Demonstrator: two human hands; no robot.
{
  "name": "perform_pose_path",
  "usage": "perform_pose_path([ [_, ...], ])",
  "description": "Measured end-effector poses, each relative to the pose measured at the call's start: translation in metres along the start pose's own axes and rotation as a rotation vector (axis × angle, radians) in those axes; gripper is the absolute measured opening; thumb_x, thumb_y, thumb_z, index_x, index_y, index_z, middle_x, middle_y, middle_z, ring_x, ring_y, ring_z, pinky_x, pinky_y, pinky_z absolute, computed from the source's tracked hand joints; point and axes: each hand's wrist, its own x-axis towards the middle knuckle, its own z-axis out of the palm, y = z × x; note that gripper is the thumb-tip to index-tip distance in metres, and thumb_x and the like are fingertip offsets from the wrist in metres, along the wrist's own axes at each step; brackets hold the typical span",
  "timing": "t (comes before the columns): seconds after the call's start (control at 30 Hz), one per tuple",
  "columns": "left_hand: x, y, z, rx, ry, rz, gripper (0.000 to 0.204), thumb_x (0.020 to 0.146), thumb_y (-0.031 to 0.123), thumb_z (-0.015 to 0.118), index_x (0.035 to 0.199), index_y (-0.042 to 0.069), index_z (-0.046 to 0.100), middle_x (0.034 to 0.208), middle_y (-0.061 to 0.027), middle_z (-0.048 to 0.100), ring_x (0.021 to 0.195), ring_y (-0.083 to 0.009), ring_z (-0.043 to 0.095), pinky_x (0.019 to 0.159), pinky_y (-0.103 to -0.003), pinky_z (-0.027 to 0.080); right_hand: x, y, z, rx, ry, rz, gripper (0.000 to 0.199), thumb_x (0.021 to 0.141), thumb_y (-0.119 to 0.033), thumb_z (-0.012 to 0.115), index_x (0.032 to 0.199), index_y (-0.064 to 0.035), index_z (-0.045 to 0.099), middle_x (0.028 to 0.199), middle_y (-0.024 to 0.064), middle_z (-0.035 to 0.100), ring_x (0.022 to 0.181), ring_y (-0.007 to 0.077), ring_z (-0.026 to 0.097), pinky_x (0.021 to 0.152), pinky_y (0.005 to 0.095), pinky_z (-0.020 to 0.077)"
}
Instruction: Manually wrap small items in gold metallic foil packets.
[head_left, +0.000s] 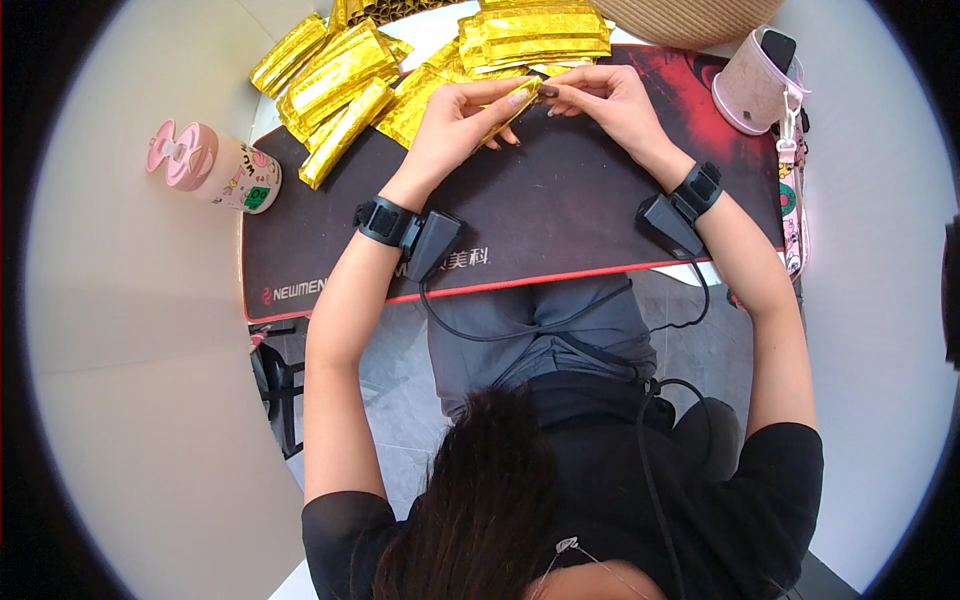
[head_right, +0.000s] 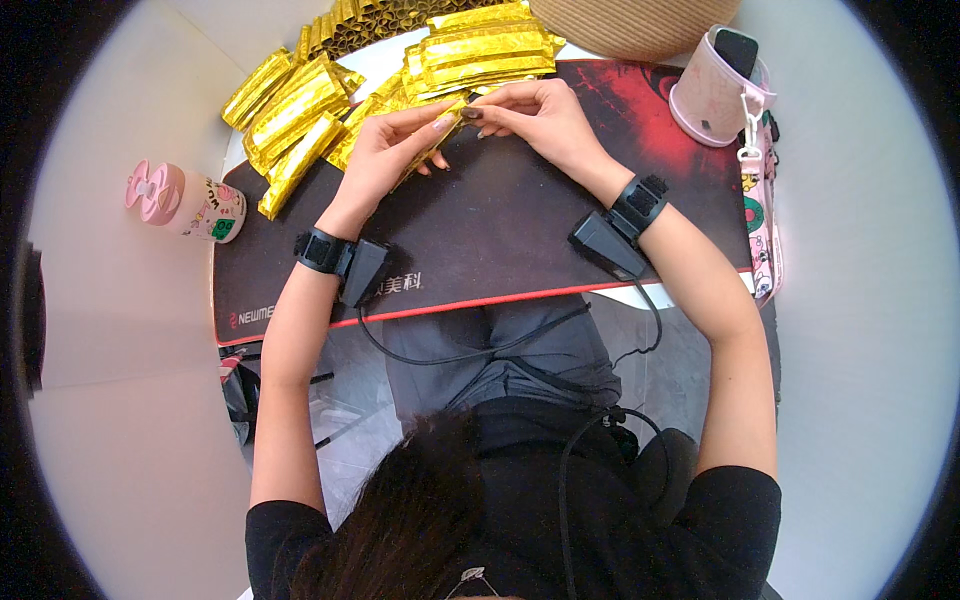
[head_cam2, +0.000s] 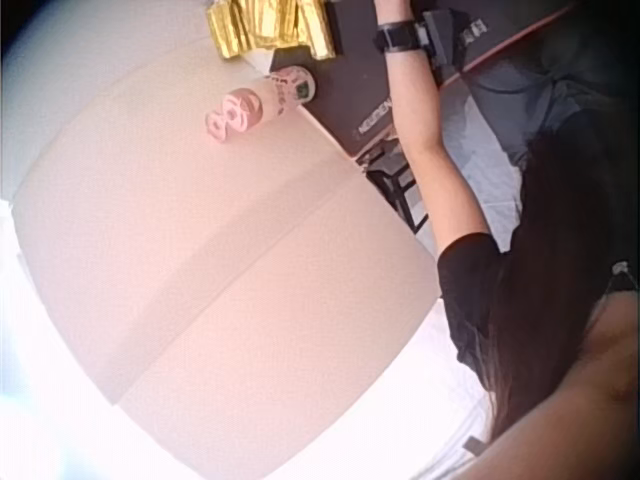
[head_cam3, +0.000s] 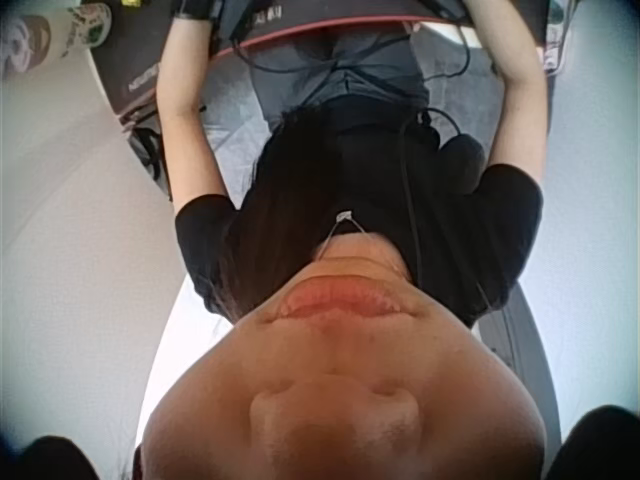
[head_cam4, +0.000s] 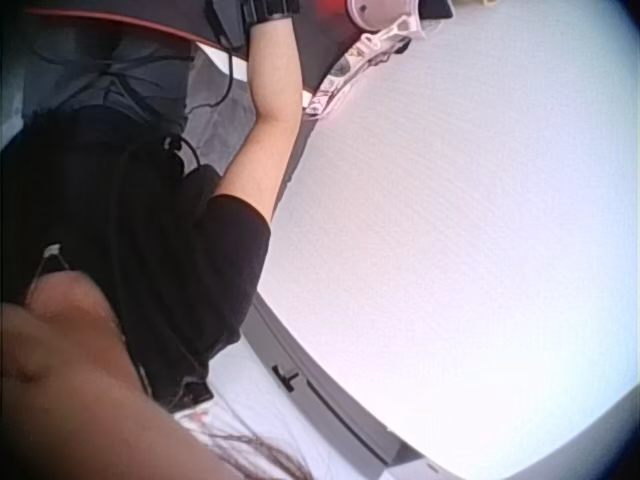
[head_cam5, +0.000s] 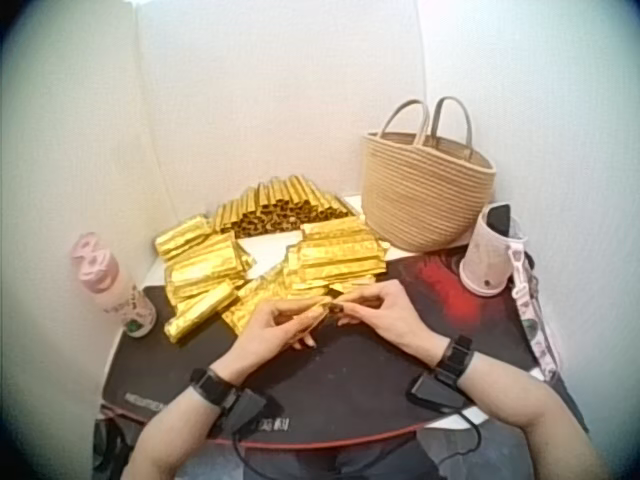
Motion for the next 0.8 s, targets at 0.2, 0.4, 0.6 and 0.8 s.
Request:
perform_pose_path([
  [0.2, -0.0003, 0.0013, 0.0029, -0.115, -0.016, -0.024, 0.034, 0.093, 0.019, 0.059, 0.124, 0.005, 0.059, 0.092, -0.0049, 0.066, 0.071, -0.0091, 0.064, 0.061, -0.019, 0.05, -0.0007, 0.0017, -0.0008, 0.018, 0.004, -0.012, 0.018, 0.088, -0.009, 0.063, 0.101, 0.0023, 0.068, 0.089, 0.0086, 0.069, 0.082, 0.0128, 0.067, 0.074, 0.0237, 0.0543],
  [0.4, 0.0017, -0.0033, 0.0011, -0.06, -0.021, 0.043, 0.033, 0.093, 0.019, 0.059, 0.124, 0.006, 0.059, 0.102, -0.0044, 0.067, 0.077, -0.0096, 0.065, 0.066, -0.019, 0.051, -0.0011, 0.0014, -0.0006, 0.017, -0.006, -0.027, 0.018, 0.088, -0.009, 0.063, 0.101, 0.0021, 0.068, 0.088, 0.0088, 0.069, 0.081, 0.0127, 0.067, 0.074, 0.0236, 0.0544],
  [0.6, 0.0021, -0.003, 0.0009, 0.04, -0.004, 0.061, 0.034, 0.093, 0.019, 0.059, 0.124, 0.005, 0.059, 0.104, -0.0042, 0.067, 0.078, -0.0099, 0.066, 0.067, -0.02, 0.051, -0.0022, -0.0026, 0.0006, -0.035, 0.029, -0.041, 0.017, 0.088, -0.009, 0.063, 0.099, 0.0019, 0.069, 0.087, 0.0089, 0.07, 0.08, 0.0126, 0.067, 0.073, 0.0233, 0.0546],
  [0.8, 0.0019, -0.0045, 0.0004, 0.034, -0.028, 0.083, 0.034, 0.092, 0.016, 0.059, 0.125, 0.005, 0.058, 0.105, -0.0063, 0.067, 0.083, -0.0129, 0.067, 0.069, -0.021, 0.052, -0.0021, -0.0007, 0.0014, -0.005, 0.056, -0.028, 0.017, 0.088, -0.009, 0.063, 0.1, 0.002, 0.069, 0.088, 0.0092, 0.07, 0.081, 0.0128, 0.067, 0.073, 0.0232, 0.0548],
])
